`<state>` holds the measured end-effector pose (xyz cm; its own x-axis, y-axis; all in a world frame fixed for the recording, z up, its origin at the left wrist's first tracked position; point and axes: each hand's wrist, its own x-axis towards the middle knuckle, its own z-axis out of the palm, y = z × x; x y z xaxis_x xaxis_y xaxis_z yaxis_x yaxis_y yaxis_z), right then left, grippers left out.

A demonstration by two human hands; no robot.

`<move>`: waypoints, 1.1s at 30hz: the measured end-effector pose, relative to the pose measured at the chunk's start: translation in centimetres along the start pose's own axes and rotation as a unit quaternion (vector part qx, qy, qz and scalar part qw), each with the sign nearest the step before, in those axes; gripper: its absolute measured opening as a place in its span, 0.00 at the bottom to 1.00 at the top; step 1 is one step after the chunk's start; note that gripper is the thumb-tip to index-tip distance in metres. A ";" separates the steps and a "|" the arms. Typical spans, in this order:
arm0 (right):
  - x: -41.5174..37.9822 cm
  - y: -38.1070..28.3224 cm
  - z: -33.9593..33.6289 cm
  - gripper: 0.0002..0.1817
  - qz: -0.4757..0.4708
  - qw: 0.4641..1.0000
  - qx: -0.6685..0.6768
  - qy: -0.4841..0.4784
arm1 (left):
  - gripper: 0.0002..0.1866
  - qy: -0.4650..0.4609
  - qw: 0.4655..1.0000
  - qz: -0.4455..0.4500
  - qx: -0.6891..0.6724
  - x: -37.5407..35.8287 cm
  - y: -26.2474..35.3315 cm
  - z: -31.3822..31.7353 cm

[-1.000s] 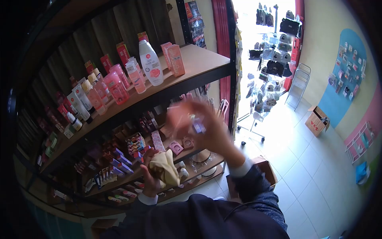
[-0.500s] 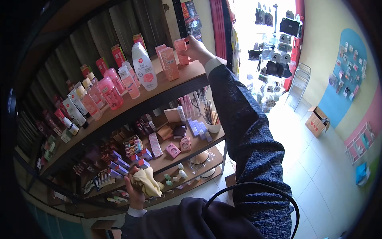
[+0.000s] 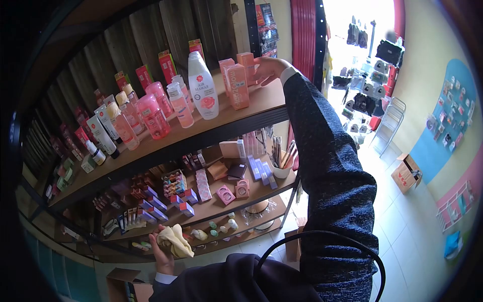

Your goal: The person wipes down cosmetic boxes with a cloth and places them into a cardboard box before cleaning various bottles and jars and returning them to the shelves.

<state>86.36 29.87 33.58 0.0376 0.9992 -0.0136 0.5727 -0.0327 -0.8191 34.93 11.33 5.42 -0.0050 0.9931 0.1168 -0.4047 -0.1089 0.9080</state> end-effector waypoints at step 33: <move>7.8 2.7 2.5 0.18 -0.167 0.983 0.008 0.076 | 0.25 0.071 0.997 -0.011 0.017 -2.0 0.6 -3.6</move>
<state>86.15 37.60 29.78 -0.0276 0.9388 0.3433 0.5605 0.2989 -0.7724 31.37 9.48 4.29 -0.1270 0.9911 0.0398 -0.3751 -0.0851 0.9231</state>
